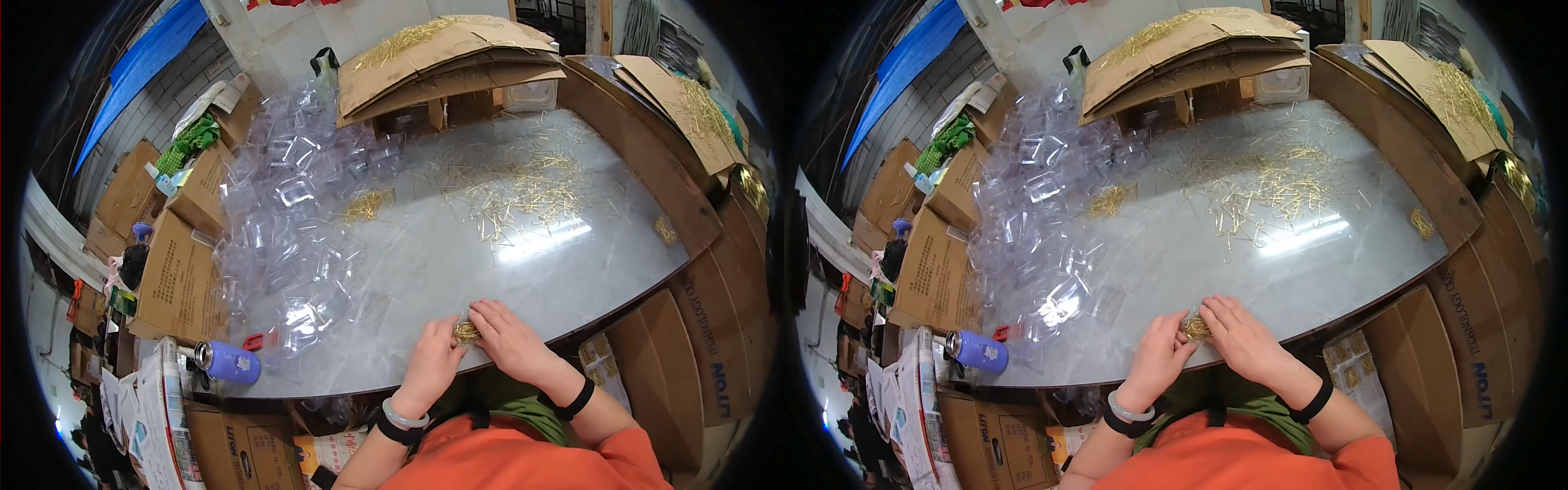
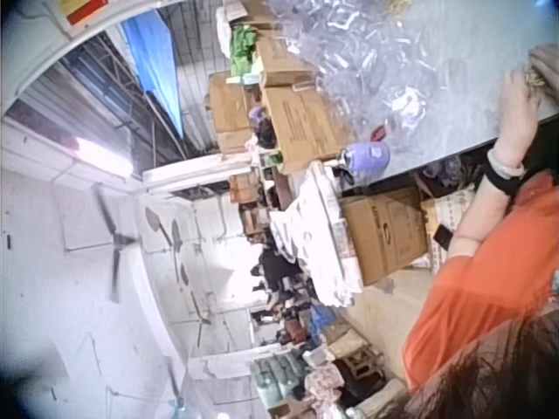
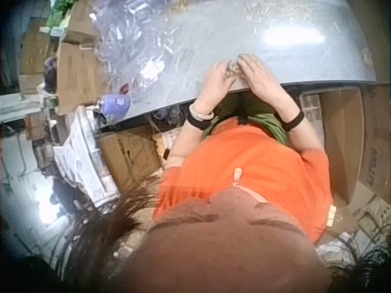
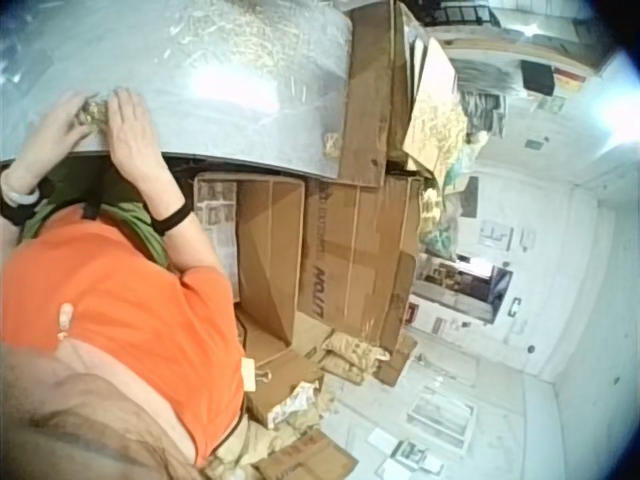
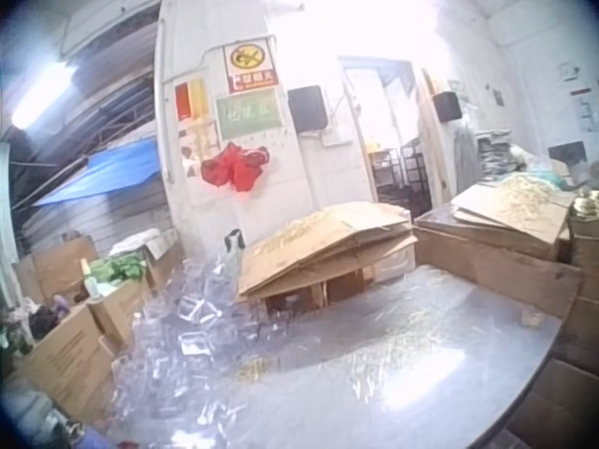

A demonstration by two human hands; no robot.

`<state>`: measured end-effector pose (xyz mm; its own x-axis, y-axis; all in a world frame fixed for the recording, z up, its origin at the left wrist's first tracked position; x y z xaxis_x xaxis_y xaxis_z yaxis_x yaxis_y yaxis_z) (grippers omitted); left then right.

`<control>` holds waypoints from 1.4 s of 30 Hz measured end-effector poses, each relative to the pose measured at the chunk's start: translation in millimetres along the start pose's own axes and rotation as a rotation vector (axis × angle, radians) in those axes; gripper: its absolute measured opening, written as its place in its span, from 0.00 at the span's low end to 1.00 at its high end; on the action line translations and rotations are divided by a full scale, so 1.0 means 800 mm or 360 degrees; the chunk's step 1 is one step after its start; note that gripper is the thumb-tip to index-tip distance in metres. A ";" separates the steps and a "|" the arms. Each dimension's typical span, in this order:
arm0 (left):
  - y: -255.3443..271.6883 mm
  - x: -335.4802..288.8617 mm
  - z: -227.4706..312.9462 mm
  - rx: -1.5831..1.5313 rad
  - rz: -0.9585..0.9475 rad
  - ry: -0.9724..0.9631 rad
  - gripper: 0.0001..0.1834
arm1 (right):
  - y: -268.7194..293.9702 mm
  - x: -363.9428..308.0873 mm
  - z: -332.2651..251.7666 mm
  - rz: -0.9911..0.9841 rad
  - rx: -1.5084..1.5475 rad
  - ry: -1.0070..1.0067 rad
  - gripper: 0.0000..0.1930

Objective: Sorting small gold-colored metal wire fragments and placing them into clear plastic bags.

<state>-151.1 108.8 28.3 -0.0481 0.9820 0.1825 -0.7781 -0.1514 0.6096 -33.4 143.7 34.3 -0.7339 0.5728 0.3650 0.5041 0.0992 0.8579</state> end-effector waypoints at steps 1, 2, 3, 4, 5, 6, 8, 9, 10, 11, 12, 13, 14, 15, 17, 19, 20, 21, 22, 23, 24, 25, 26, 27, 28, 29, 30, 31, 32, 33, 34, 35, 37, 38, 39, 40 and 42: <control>-0.001 0.002 0.001 -0.0087 0.0011 -0.0005 0.31 | 0.002 0.000 0.000 0.0009 -0.0005 0.0004 0.26; -0.001 0.002 0.001 -0.0093 0.0008 -0.0015 0.30 | 0.005 -0.001 -0.001 0.0018 -0.0009 0.0008 0.25; -0.002 0.002 -0.001 -0.0099 0.0004 -0.0025 0.30 | 0.007 -0.002 -0.001 0.0027 -0.0013 0.0011 0.25; -0.002 0.002 -0.003 -0.0105 0.0000 -0.0034 0.30 | 0.008 -0.002 -0.002 0.0026 0.0005 0.0023 0.24; -0.003 0.003 -0.003 -0.0100 -0.0006 -0.0049 0.29 | 0.009 -0.002 -0.002 0.0025 0.0023 0.0036 0.23; -0.002 0.005 -0.004 -0.0095 -0.0009 -0.0065 0.29 | 0.010 -0.001 -0.003 0.0024 0.0041 0.0050 0.22; -0.001 0.007 -0.001 -0.0024 -0.0004 -0.0144 0.28 | 0.009 -0.004 -0.004 0.0009 0.0014 0.0079 0.21; 0.000 0.009 0.002 0.0044 0.0006 -0.0209 0.27 | 0.009 -0.005 -0.004 0.0003 0.0001 0.0094 0.20; 0.001 0.009 0.007 0.0112 0.0016 -0.0273 0.27 | 0.009 -0.005 -0.004 -0.0011 0.0032 0.0098 0.20; -0.001 0.010 0.005 0.0110 -0.0024 -0.0253 0.27 | 0.011 -0.004 -0.005 -0.0026 0.0064 0.0102 0.20; -0.003 0.011 0.004 0.0109 -0.0067 -0.0233 0.27 | 0.012 -0.004 -0.005 -0.0040 0.0098 0.0104 0.20; -0.004 0.011 0.003 0.0108 -0.0109 -0.0212 0.26 | 0.012 -0.003 -0.005 -0.0042 0.0100 0.0124 0.20; -0.003 0.011 0.006 0.0094 -0.0135 -0.0248 0.26 | 0.013 -0.002 -0.006 -0.0045 0.0102 0.0145 0.20; -0.001 0.011 0.008 0.0080 -0.0164 -0.0283 0.26 | 0.013 -0.003 -0.007 -0.0048 0.0104 0.0164 0.20; 0.001 0.009 0.009 0.0024 -0.0225 -0.0305 0.26 | 0.008 -0.005 -0.005 -0.0083 0.0096 0.0155 0.22; 0.003 0.006 0.006 -0.0057 -0.0280 -0.0273 0.26 | 0.005 -0.004 -0.004 -0.0101 0.0088 0.0140 0.22; 0.006 0.006 0.005 -0.0041 -0.0243 -0.0249 0.25 | 0.005 -0.004 -0.003 -0.0099 0.0084 0.0124 0.22; 0.007 0.005 0.005 -0.0028 -0.0205 -0.0225 0.24 | 0.005 -0.004 -0.002 -0.0098 0.0078 0.0109 0.22; 0.008 0.005 0.005 -0.0015 -0.0166 -0.0201 0.22 | 0.006 -0.003 -0.003 -0.0087 0.0094 0.0103 0.22; 0.010 0.005 0.001 0.0027 -0.0096 -0.0178 0.20 | 0.007 -0.002 -0.003 -0.0076 0.0110 0.0096 0.21; 0.010 0.005 -0.005 0.0065 -0.0028 -0.0155 0.18 | 0.008 -0.001 -0.003 -0.0067 0.0125 0.0086 0.21; 0.012 0.005 -0.008 0.0104 0.0041 -0.0132 0.16 | 0.009 -0.001 -0.004 -0.0063 0.0130 0.0093 0.21; 0.015 0.003 -0.007 0.0192 0.0093 -0.0115 0.14 | 0.010 0.000 -0.006 -0.0060 0.0135 0.0100 0.21; 0.018 0.001 -0.001 0.0281 0.0143 -0.0100 0.12 | 0.011 0.000 -0.006 -0.0054 0.0140 0.0104 0.22; 0.022 0.000 0.004 0.0370 0.0193 -0.0086 0.10 | 0.011 0.000 -0.005 -0.0059 0.0133 0.0103 0.22; 0.022 -0.002 0.006 0.0375 0.0202 -0.0061 0.10 | 0.010 -0.001 -0.004 -0.0063 0.0127 0.0102 0.22; 0.023 -0.005 0.006 0.0386 0.0211 -0.0032 0.09 | 0.008 -0.001 -0.004 -0.0067 0.0128 0.0103 0.22; 0.024 -0.007 0.005 0.0396 0.0219 -0.0003 0.09 | 0.008 -0.001 -0.004 -0.0053 0.0124 0.0099 0.22; 0.024 -0.008 0.006 0.0400 0.0213 0.0011 0.08 | 0.010 -0.001 -0.004 -0.0040 0.0120 0.0095 0.22; 0.024 -0.009 0.006 0.0402 0.0208 0.0027 0.07 | 0.011 -0.001 -0.005 -0.0029 0.0116 0.0092 0.21; 0.023 -0.010 0.005 0.0404 0.0203 0.0044 0.07 | 0.012 -0.001 -0.006 -0.0020 0.0111 0.0101 0.21; 0.020 -0.010 -0.002 0.0285 0.0196 0.0089 0.08 | 0.012 -0.001 -0.007 -0.0011 0.0106 0.0109 0.21; 0.013 -0.010 -0.017 0.0045 0.0185 0.0168 0.09 | 0.013 -0.001 -0.007 0.0000 0.0093 0.0126 0.21; 0.011 -0.010 -0.021 -0.0095 0.0190 0.0222 0.11 | 0.012 -0.001 -0.007 -0.0001 0.0090 0.0134 0.21; 0.008 -0.008 -0.022 -0.0235 0.0191 0.0273 0.12 | 0.011 -0.002 -0.007 -0.0001 0.0086 0.0138 0.21; 0.004 -0.008 -0.025 -0.0376 0.0192 0.0325 0.13 | 0.009 -0.002 -0.004 -0.0009 0.0104 0.0113 0.21; -0.003 -0.006 -0.032 -0.0496 0.0264 0.0259 0.15 | 0.005 -0.003 0.001 -0.0027 0.0141 0.0066 0.21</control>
Point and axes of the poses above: each hand's wrist, its own x-axis towards the middle knuckle, its own y-axis out of the back of the hand, z = x × y, the point moved 10 cm from there along x, towards the middle knuckle, and after that the axes turned 4 degrees about -y, right-handed, at the moved point
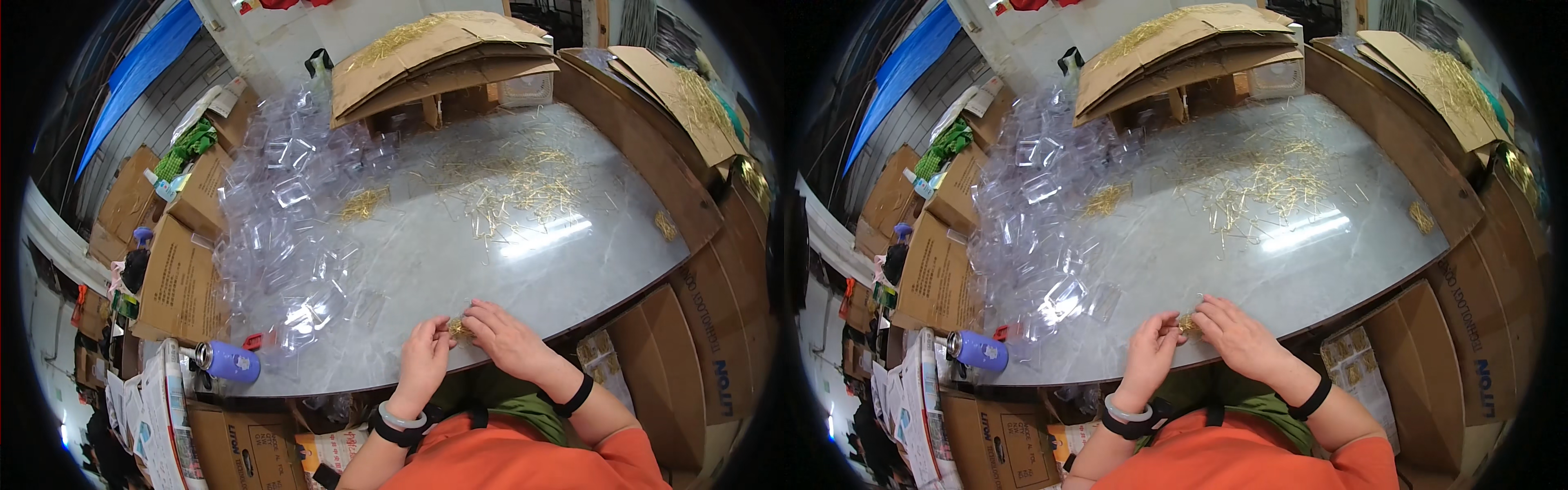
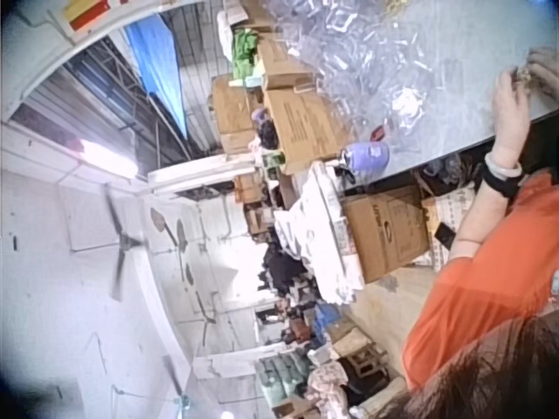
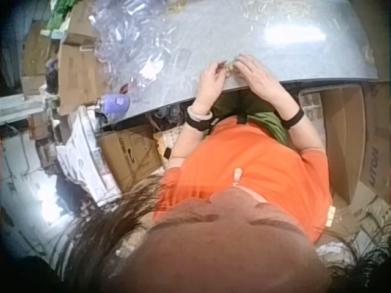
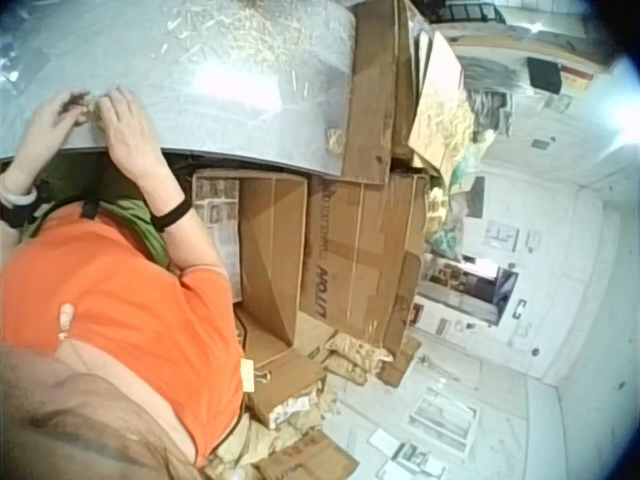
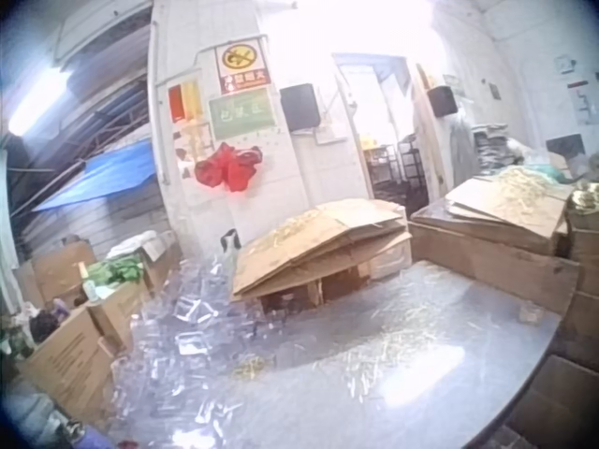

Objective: Sorting small gold-colored metal wire fragments and placing them into clear plastic bags.

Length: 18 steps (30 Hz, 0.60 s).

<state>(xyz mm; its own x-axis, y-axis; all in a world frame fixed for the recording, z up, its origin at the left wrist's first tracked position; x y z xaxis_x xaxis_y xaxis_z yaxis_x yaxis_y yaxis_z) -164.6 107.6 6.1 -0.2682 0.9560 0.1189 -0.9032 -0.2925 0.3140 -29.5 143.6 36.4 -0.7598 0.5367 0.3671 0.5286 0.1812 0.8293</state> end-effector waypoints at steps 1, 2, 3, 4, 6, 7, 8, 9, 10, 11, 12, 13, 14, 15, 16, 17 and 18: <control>-0.001 0.000 -0.004 -0.0065 0.0027 -0.0032 0.15 | 0.000 0.000 0.000 0.0009 0.0000 -0.0010 0.21; 0.000 -0.001 -0.005 -0.0011 0.0029 -0.0069 0.17 | 0.001 0.000 0.000 0.0018 0.0000 -0.0020 0.21; -0.001 -0.002 -0.005 0.0040 0.0028 -0.0107 0.18 | 0.001 0.000 0.001 0.0025 -0.0002 -0.0032 0.21; -0.001 -0.002 -0.002 0.0091 0.0028 -0.0146 0.20 | 0.002 0.000 0.001 0.0023 -0.0004 -0.0042 0.21; -0.008 0.000 0.007 0.0247 -0.0096 -0.0169 0.24 | 0.004 -0.001 0.001 0.0017 -0.0006 -0.0060 0.21; -0.011 0.002 0.014 0.0326 -0.0157 -0.0181 0.25 | 0.002 -0.001 0.001 0.0001 -0.0020 -0.0049 0.21; -0.014 0.004 0.020 0.0380 -0.0210 -0.0183 0.27 | 0.001 -0.002 0.003 -0.0015 -0.0033 -0.0037 0.21; -0.016 0.006 0.027 0.0437 -0.0261 -0.0186 0.28 | 0.000 -0.002 0.004 -0.0029 -0.0046 -0.0023 0.22; -0.019 0.007 0.030 0.0494 -0.0312 -0.0190 0.29 | -0.001 -0.002 0.007 -0.0027 0.0061 -0.0053 0.23; -0.019 0.008 0.037 0.0574 -0.0295 -0.0297 0.29 | -0.002 -0.002 0.010 -0.0025 0.0169 -0.0083 0.24; -0.021 0.009 0.042 0.0649 -0.0283 -0.0405 0.29 | -0.001 -0.002 0.012 -0.0023 0.0274 -0.0119 0.25; -0.023 0.009 0.049 0.0724 -0.0270 -0.0514 0.30 | 0.005 0.000 0.010 0.0006 0.0249 -0.0091 0.27; -0.025 0.009 0.049 0.0764 -0.0270 -0.0520 0.29 | 0.011 0.001 0.008 0.0034 0.0225 -0.0062 0.28; -0.027 0.010 0.049 0.0804 -0.0270 -0.0526 0.29 | 0.017 0.003 0.004 0.0061 0.0200 -0.0033 0.30; -0.029 0.009 0.049 0.0844 -0.0269 -0.0534 0.29 | 0.017 0.004 0.001 0.0036 0.0116 -0.0030 0.30; -0.030 0.009 0.050 0.0846 -0.0260 -0.0542 0.28 | 0.016 0.006 -0.002 0.0009 0.0033 -0.0026 0.31; -0.028 0.009 0.052 0.0852 -0.0247 -0.0548 0.28 | 0.014 0.008 -0.005 -0.0017 -0.0047 -0.0017 0.31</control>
Point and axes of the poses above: each hand's wrist, its own x-axis towards the middle knuckle, its own y-axis out of the back of the hand, z = x × y, the point moved 10 cm from there along x, towards the middle knuckle, and after that the axes turned 4 degrees about -y, right-handed, at the moved point
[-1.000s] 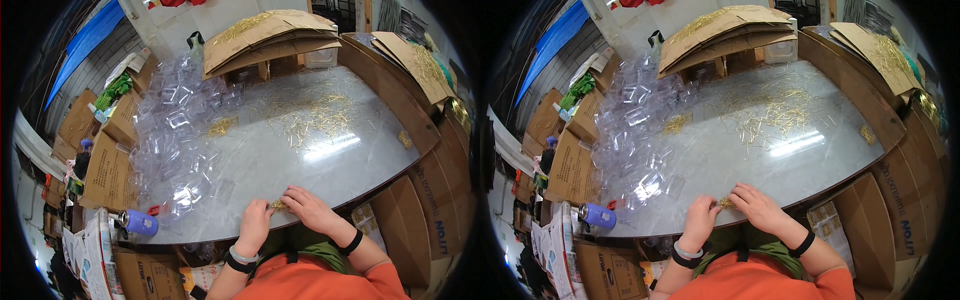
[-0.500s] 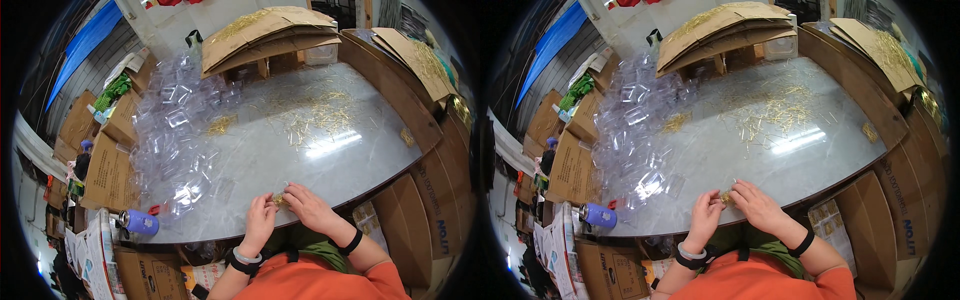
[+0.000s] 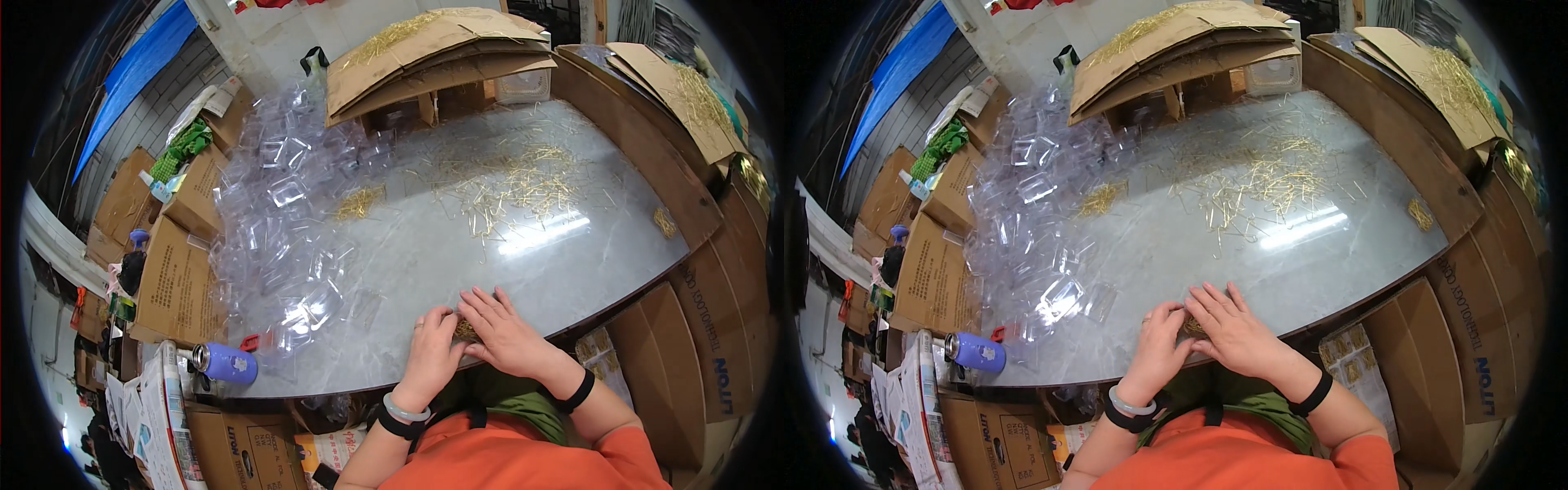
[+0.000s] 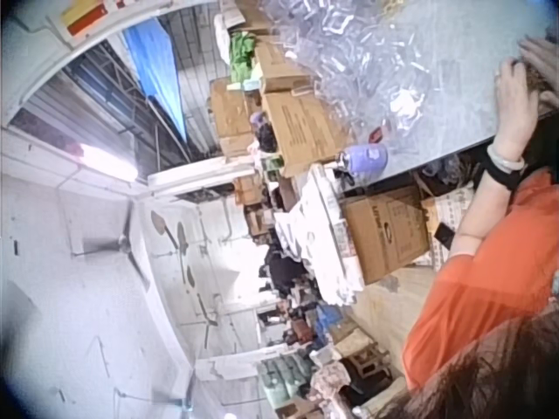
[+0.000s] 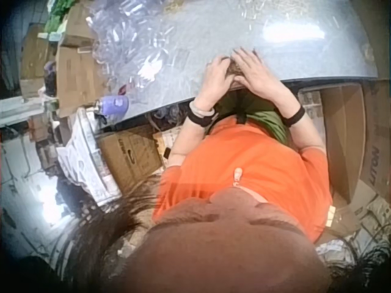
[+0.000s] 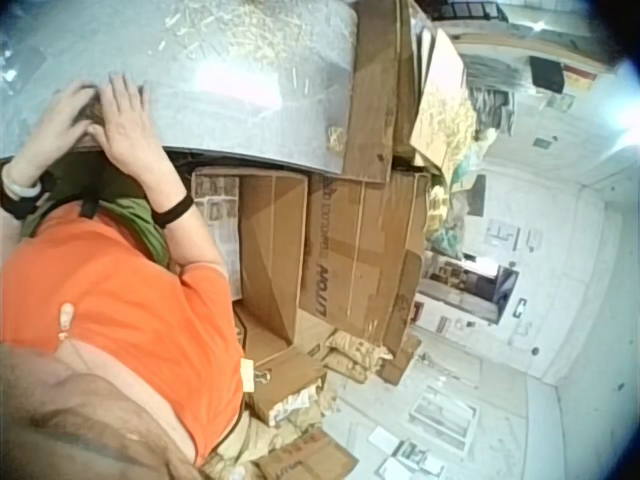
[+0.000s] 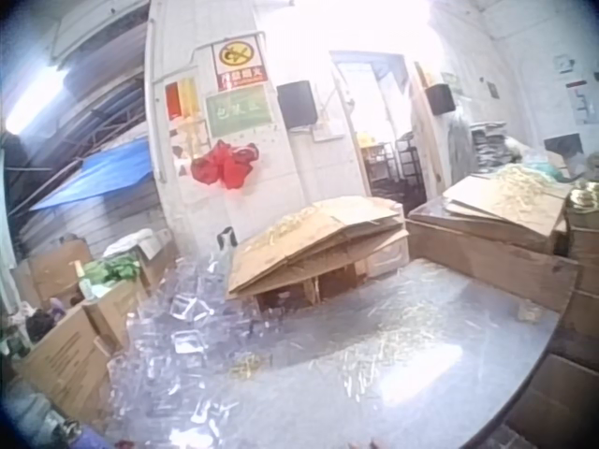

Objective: Sorting small gold-colored metal wire fragments and placing them into clear plastic bags.

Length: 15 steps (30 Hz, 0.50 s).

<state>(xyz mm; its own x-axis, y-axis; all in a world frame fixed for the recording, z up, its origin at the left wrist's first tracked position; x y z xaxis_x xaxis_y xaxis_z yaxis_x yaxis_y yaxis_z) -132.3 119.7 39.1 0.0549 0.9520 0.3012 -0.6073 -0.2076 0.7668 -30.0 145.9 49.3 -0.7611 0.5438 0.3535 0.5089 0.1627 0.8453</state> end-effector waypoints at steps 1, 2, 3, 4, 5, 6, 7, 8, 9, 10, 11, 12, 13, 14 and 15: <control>0.002 0.000 0.000 0.0009 0.0014 -0.0001 0.27 | -0.004 0.000 0.004 -0.0021 0.0022 -0.0037 0.31; 0.000 -0.001 -0.001 0.0007 0.0032 0.0008 0.27 | -0.010 -0.001 0.010 -0.0044 0.0044 -0.0072 0.31; 0.000 -0.003 -0.005 0.0021 0.0059 0.0028 0.27 | -0.016 0.000 0.013 -0.0065 0.0077 -0.0089 0.31; 0.004 -0.007 -0.010 0.0035 0.0088 0.0048 0.27 | -0.018 -0.001 0.015 -0.0057 0.0070 -0.0132 0.31; 0.012 -0.015 -0.021 -0.0076 0.0143 0.0134 0.25 | -0.021 -0.004 0.017 -0.0051 0.0062 -0.0173 0.31; 0.016 -0.024 -0.030 -0.0197 0.0191 0.0209 0.24 | -0.021 -0.005 0.021 -0.0043 0.0048 -0.0229 0.30; 0.021 -0.034 -0.040 -0.0319 0.0240 0.0283 0.22 | -0.020 -0.004 0.020 -0.0042 0.0035 -0.0223 0.31; 0.047 -0.048 -0.054 -0.0178 0.0399 0.0366 0.18 | -0.018 -0.003 0.017 -0.0040 0.0022 -0.0218 0.31; 0.075 -0.068 -0.068 -0.0044 0.0546 0.0445 0.14 | -0.016 -0.004 0.017 -0.0041 0.0006 -0.0227 0.31; 0.077 -0.100 -0.127 -0.0372 0.0621 0.0819 0.11 | -0.015 -0.005 0.016 -0.0037 0.0034 -0.0229 0.32; 0.088 -0.118 -0.145 -0.0702 0.0706 0.1182 0.15 | -0.015 -0.005 0.019 -0.0034 0.0054 -0.0240 0.32; 0.102 -0.122 -0.157 -0.0763 0.0729 0.1257 0.19 | -0.014 -0.005 0.019 -0.0032 0.0074 -0.0243 0.33; 0.108 -0.130 -0.177 -0.0836 0.0734 0.1331 0.21 | -0.009 -0.002 0.016 -0.0030 0.0129 -0.0227 0.33; 0.109 -0.136 -0.193 -0.0909 0.0737 0.1404 0.22 | -0.001 -0.001 0.012 -0.0028 0.0184 -0.0212 0.34; 0.111 -0.133 -0.194 -0.0898 0.0697 0.1431 0.22 | 0.005 0.000 0.009 -0.0024 0.0238 -0.0200 0.34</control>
Point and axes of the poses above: each hand's wrist, its own x-axis towards the middle knuckle, its own y-axis out of the back of the hand, z = x × y, the point moved 10 cm from there along x, towards the middle knuckle, and after that the axes turned 4 degrees about -y, right-handed, at the moved point
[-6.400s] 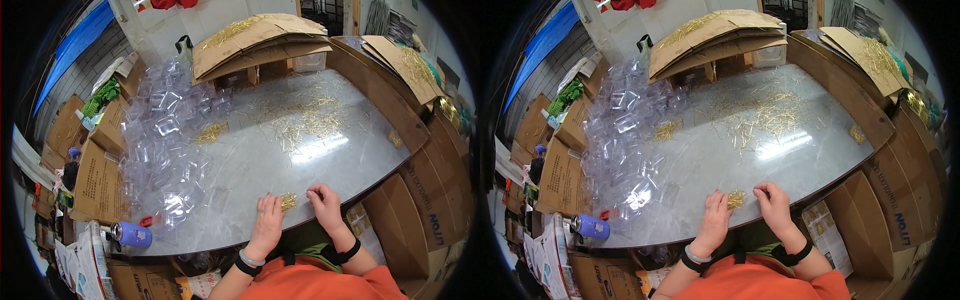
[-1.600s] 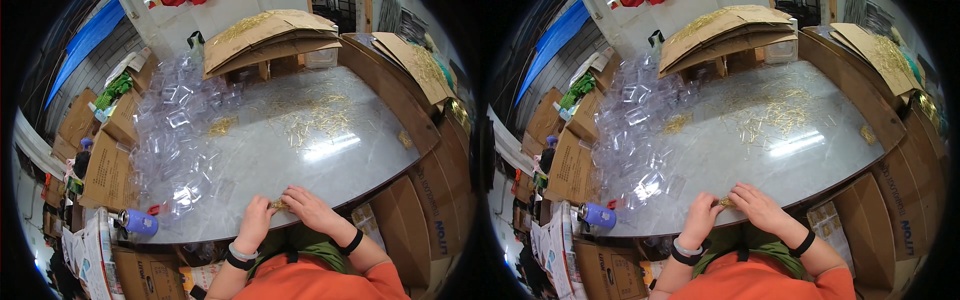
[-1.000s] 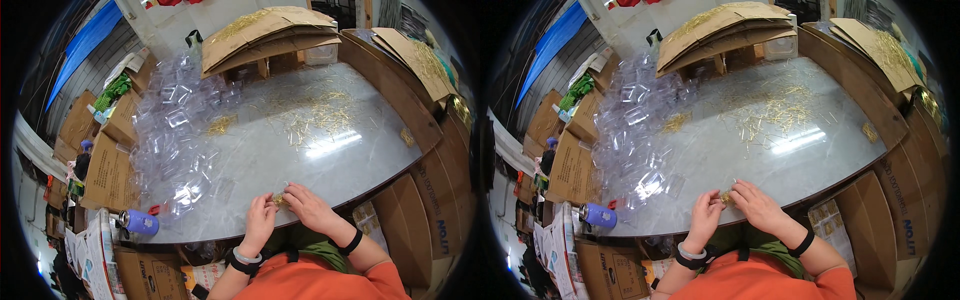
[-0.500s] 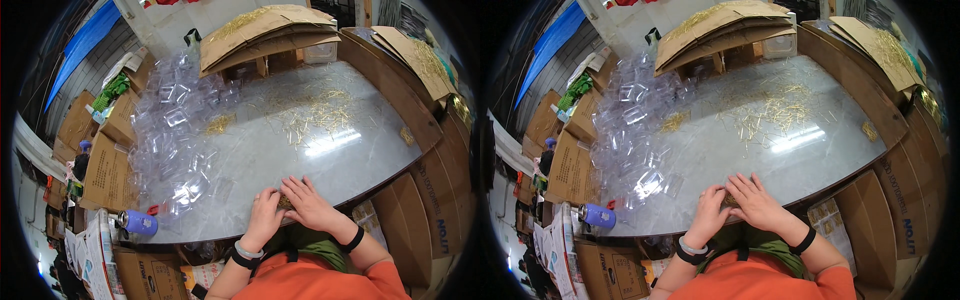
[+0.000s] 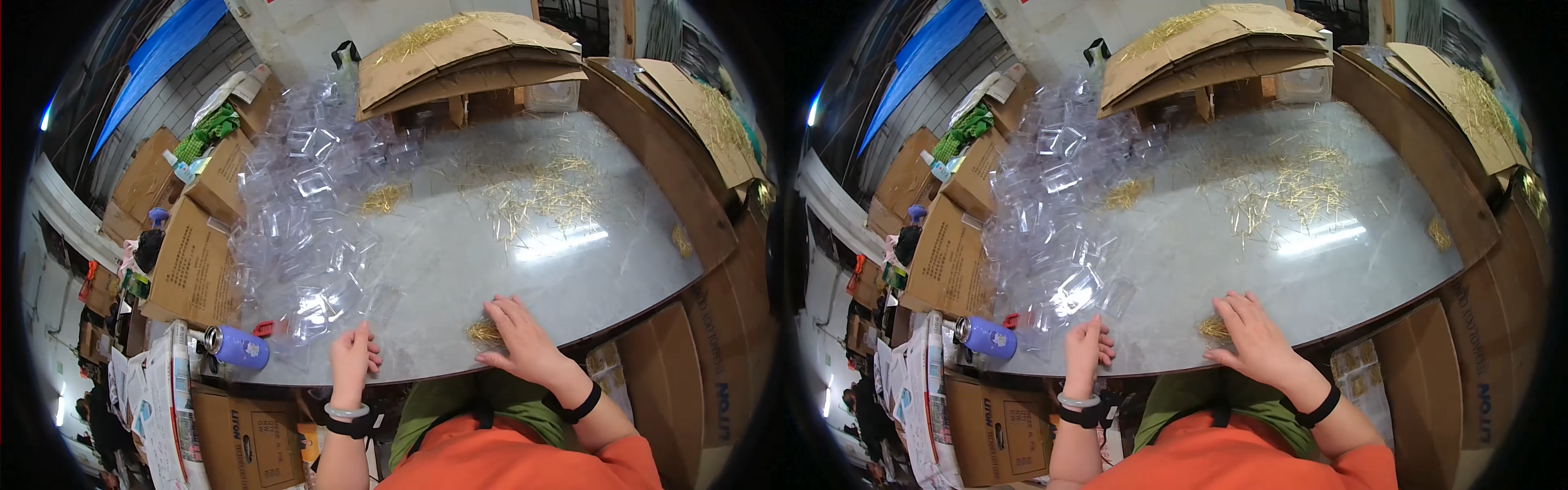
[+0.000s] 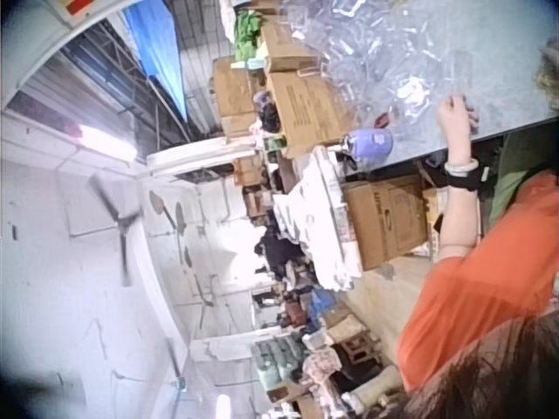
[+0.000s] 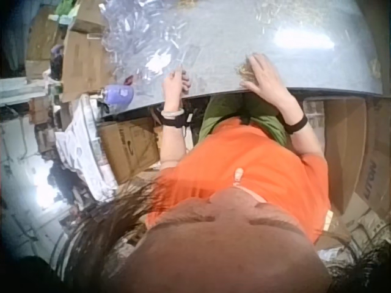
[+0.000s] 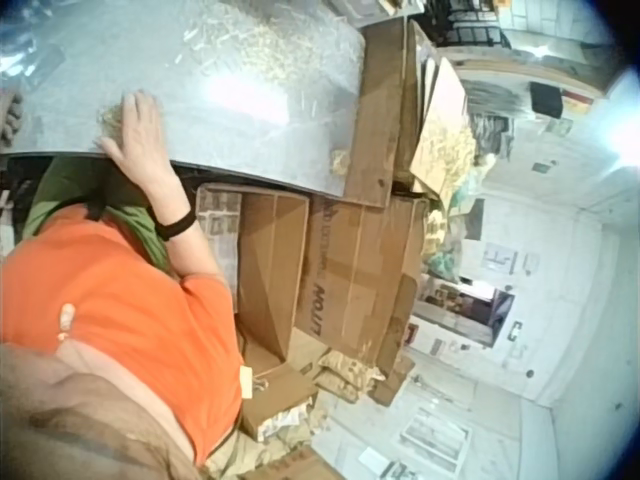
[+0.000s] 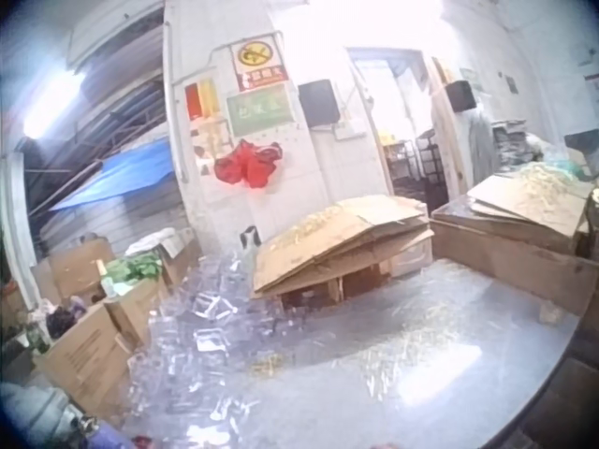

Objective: Sorting small gold-colored metal wire fragments and placing them into clear plastic bags.

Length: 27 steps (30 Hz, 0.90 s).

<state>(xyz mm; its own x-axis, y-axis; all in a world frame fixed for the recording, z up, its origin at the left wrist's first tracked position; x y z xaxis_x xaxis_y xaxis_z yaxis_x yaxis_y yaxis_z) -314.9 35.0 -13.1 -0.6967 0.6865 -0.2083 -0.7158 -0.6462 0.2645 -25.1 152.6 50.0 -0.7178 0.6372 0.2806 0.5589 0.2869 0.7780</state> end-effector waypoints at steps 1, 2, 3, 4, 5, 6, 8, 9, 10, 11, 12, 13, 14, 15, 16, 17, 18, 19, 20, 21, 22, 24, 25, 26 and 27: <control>-0.001 0.004 0.004 0.0031 -0.0021 0.0029 0.23 | 0.005 0.000 -0.003 0.0027 -0.0040 0.0013 0.34; -0.003 0.007 0.007 0.0062 -0.0041 0.0058 0.23 | 0.009 -0.002 -0.005 0.0054 -0.0079 0.0026 0.33; -0.007 0.011 0.009 0.0090 -0.0050 0.0047 0.23 | 0.012 -0.004 -0.006 0.0079 -0.0122 0.0033 0.33; -0.012 0.016 0.009 0.0117 -0.0058 0.0035 0.23 | 0.007 -0.007 -0.006 0.0054 -0.0202 0.0063 0.32; -0.016 0.018 0.008 0.0144 -0.0067 0.0023 0.22 | -0.001 -0.010 -0.005 0.0029 -0.0281 0.0093 0.31; -0.019 0.018 0.009 0.0127 -0.0066 0.0001 0.21 | -0.009 -0.013 -0.004 0.0005 -0.0355 0.0117 0.30; -0.023 0.018 0.011 0.0091 -0.0065 -0.0044 0.19 | -0.015 -0.014 -0.001 0.0042 -0.0379 0.0102 0.29; -0.024 0.016 0.010 0.0013 -0.0071 -0.0058 0.18 | -0.016 -0.015 -0.001 0.0058 -0.0389 0.0096 0.28; -0.024 0.010 0.008 -0.0066 -0.0078 -0.0073 0.16 | -0.016 -0.014 -0.001 0.0066 -0.0387 0.0090 0.28; -0.023 0.004 0.007 -0.0145 -0.0084 -0.0088 0.15 | -0.015 -0.013 -0.002 0.0074 -0.0386 0.0084 0.28; -0.026 -0.007 0.008 -0.0247 -0.0113 -0.0085 0.13 | -0.014 -0.012 -0.002 0.0080 -0.0384 0.0081 0.28; -0.028 -0.022 0.013 -0.0347 -0.0142 -0.0081 0.11 | -0.014 -0.012 -0.001 0.0074 -0.0368 0.0073 0.28; -0.030 -0.038 0.017 -0.0448 -0.0171 -0.0077 0.10 | -0.014 -0.011 -0.001 0.0068 -0.0352 0.0065 0.28; -0.040 -0.060 0.011 -0.0546 -0.0338 0.0031 0.09 | -0.014 -0.012 -0.001 0.0057 -0.0334 0.0058 0.27; -0.049 -0.085 0.002 -0.0642 -0.0508 0.0141 0.08 | -0.014 -0.012 0.000 0.0061 -0.0319 0.0040 0.27; -0.060 -0.108 -0.005 -0.0737 -0.0678 0.0251 0.07 | -0.014 -0.011 0.000 0.0064 -0.0304 0.0022 0.27; -0.071 -0.132 -0.015 -0.0728 -0.0879 0.0372 0.06 | -0.015 -0.011 0.000 0.0064 -0.0283 0.0007 0.27; -0.082 -0.155 -0.026 -0.0718 -0.1078 0.0493 0.05 | -0.017 -0.010 -0.002 0.0061 -0.0286 0.0010 0.27; -0.089 -0.169 -0.042 -0.0722 -0.1145 0.0640 0.05 | -0.018 -0.008 -0.004 0.0059 -0.0287 0.0012 0.27; -0.096 -0.176 -0.061 -0.0673 -0.1203 0.0732 0.05 | -0.020 -0.006 -0.007 0.0050 -0.0289 0.0017 0.27; -0.102 -0.176 -0.075 -0.0666 -0.1188 0.0772 0.06 | -0.023 -0.003 -0.010 0.0046 -0.0279 0.0031 0.27; -0.113 -0.178 -0.085 -0.0661 -0.1149 0.0823 0.06 | -0.034 0.001 -0.020 0.0033 -0.0261 0.0056 0.27; -0.121 -0.172 -0.078 -0.0663 -0.1130 0.0822 0.06 | -0.040 0.002 -0.025 0.0021 -0.0225 0.0072 0.27; -0.124 -0.170 -0.076 -0.0665 -0.1111 0.0821 0.07 | -0.046 0.001 -0.030 0.0009 -0.0189 0.0087 0.27; -0.125 -0.169 -0.075 -0.0726 -0.1116 0.0792 0.07 | -0.050 0.001 -0.036 0.0002 -0.0153 0.0105 0.27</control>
<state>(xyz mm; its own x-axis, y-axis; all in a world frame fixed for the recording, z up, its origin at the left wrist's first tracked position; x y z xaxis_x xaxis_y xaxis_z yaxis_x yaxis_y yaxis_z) -151.5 -13.4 -68.1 0.0300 0.8131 -0.5814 -0.8522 -0.2832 -0.4400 -59.4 121.2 35.3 -0.7447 0.5879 0.3158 0.5197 0.2140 0.8271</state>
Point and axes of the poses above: each hand's wrist, its own x-axis towards the middle knuckle, its own y-axis out of the back of the hand, z = x × y, the point moved 10 cm from there along x, towards the middle knuckle, and after that the axes turned 4 degrees about -y, right-handed, at the moved point
